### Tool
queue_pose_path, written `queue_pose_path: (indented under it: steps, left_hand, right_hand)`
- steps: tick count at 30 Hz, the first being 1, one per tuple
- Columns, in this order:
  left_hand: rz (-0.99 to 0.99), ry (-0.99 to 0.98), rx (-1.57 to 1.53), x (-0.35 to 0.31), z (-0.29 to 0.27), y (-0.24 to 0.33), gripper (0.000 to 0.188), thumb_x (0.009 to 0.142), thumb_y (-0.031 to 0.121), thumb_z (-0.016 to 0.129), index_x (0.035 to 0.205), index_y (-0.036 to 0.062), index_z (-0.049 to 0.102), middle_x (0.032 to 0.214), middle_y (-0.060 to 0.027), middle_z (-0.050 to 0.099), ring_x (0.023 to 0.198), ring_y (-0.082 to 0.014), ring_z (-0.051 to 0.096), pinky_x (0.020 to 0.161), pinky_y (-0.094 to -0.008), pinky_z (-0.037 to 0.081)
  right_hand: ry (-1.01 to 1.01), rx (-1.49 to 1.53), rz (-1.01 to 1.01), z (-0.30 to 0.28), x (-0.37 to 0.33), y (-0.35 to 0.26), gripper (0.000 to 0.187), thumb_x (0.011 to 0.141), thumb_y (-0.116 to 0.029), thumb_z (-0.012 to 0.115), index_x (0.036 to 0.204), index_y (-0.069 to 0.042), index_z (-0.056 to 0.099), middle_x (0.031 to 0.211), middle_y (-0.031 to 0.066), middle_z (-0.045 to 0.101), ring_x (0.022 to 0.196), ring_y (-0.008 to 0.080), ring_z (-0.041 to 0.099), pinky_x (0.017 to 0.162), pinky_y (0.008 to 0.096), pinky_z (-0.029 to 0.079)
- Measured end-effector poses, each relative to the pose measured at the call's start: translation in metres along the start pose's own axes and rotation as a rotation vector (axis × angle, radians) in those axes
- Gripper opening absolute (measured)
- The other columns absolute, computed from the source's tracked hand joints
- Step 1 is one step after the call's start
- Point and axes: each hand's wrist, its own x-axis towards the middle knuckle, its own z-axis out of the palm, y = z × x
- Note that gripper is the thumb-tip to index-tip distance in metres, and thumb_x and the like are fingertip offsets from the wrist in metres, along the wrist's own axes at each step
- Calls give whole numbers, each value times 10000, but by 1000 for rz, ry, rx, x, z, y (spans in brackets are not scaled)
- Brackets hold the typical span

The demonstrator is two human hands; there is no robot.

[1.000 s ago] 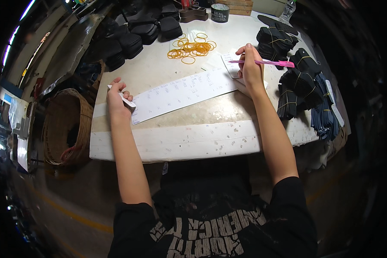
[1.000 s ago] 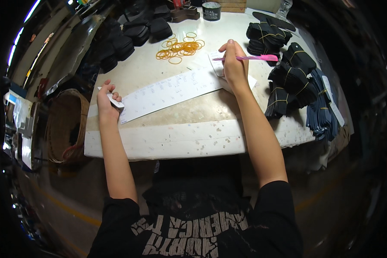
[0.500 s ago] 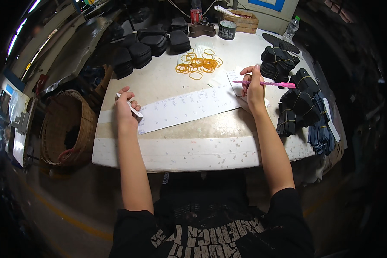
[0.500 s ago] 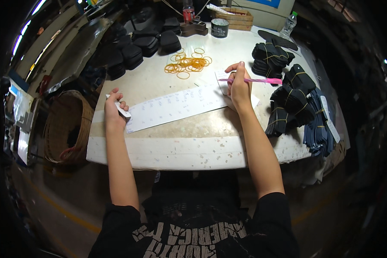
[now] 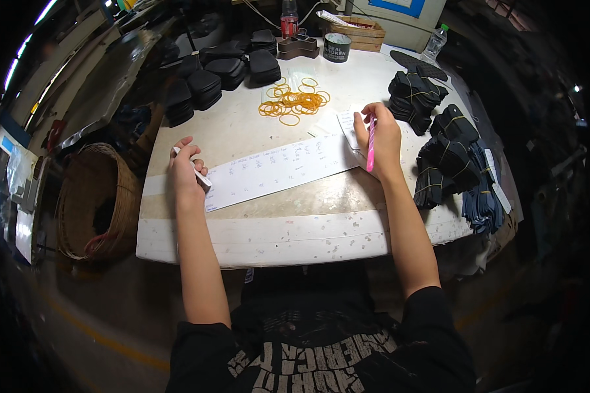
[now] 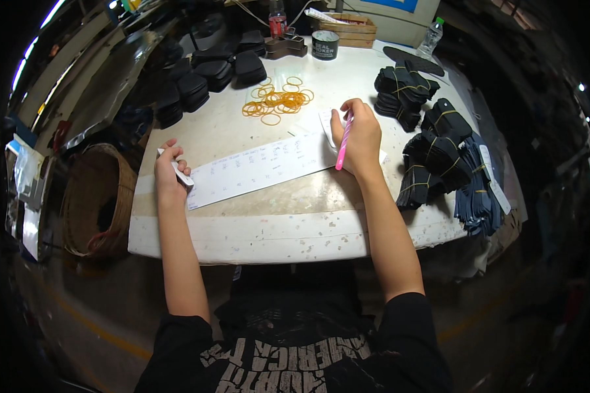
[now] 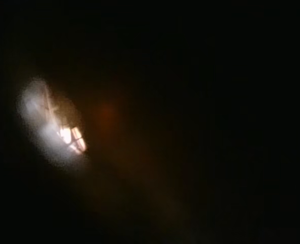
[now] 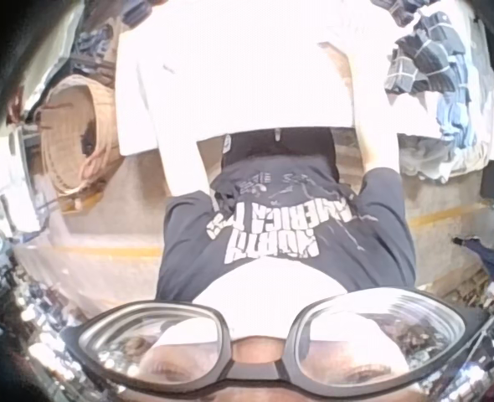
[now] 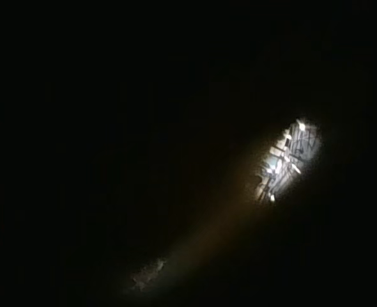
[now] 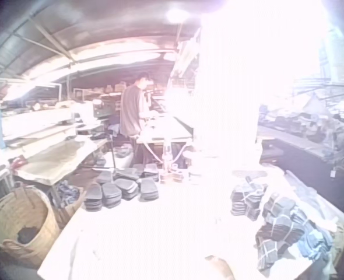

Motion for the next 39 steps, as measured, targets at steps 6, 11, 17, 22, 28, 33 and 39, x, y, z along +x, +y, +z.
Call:
queue_pose_path:
  steps: [6, 11, 17, 22, 28, 33, 39]
  left_hand:
    - [-9, -16, 27, -2, 1, 0, 381, 861, 92, 596, 1240, 74, 566, 936, -44, 534, 565, -84, 443, 493, -252, 396]
    - [-12, -24, 43, -3, 3, 1, 374, 865, 96, 593, 1237, 71, 567, 924, -36, 530, 573, -77, 440, 498, -247, 395]
    - [-6, -29, 33, -2, 1, 0, 365, 864, 99, 592, 1228, 74, 572, 922, -34, 531, 576, -75, 440, 502, -242, 396]
    - [-26, -19, 50, -2, 4, 1, 358, 874, 95, 587, 1232, 81, 569, 915, -27, 530, 564, -75, 436, 499, -243, 396]
    - [-6, -21, 100, -6, 3, 0, 369, 900, 95, 592, 1266, 63, 556, 892, -25, 533, 555, -76, 445, 486, -243, 402]
    - [18, -31, 138, -4, 4, -3, 373, 897, 87, 584, 1267, 47, 554, 889, -26, 529, 557, -75, 443, 482, -235, 394]
    - [-1, -45, 150, -6, 8, 1, 354, 875, 87, 589, 1229, 81, 579, 895, -21, 534, 570, -65, 434, 499, -235, 403]
  right_hand:
    - [-240, -319, 90, 3, -8, -6, 570, 789, -343, 870, 1219, -52, 634, 1168, 146, 679, 1131, 351, 604, 960, 506, 468]
    - [-228, -245, 118, 7, -6, 2, 574, 792, -305, 849, 1248, -47, 615, 1159, 136, 673, 1139, 339, 595, 987, 495, 444]
    - [122, 34, 28, 7, 7, 29, 600, 786, -189, 881, 1246, 18, 556, 1195, 213, 602, 1116, 347, 584, 1000, 437, 471]
    - [-49, 72, -7, -11, 14, 34, 573, 803, -188, 854, 1250, 7, 553, 1192, 188, 619, 1119, 326, 617, 999, 419, 495]
    - [-567, -214, 16, -36, -2, 12, 548, 741, -149, 798, 1217, -24, 558, 1192, 226, 607, 1157, 395, 546, 998, 457, 482]
    - [-516, -195, -24, -33, 0, 10, 528, 730, -135, 798, 1190, -5, 571, 1154, 234, 620, 1118, 420, 572, 977, 446, 496]
    - [-300, -224, -67, -34, 2, 3, 474, 743, -110, 739, 1182, -15, 587, 1161, 196, 612, 1120, 396, 559, 983, 460, 485]
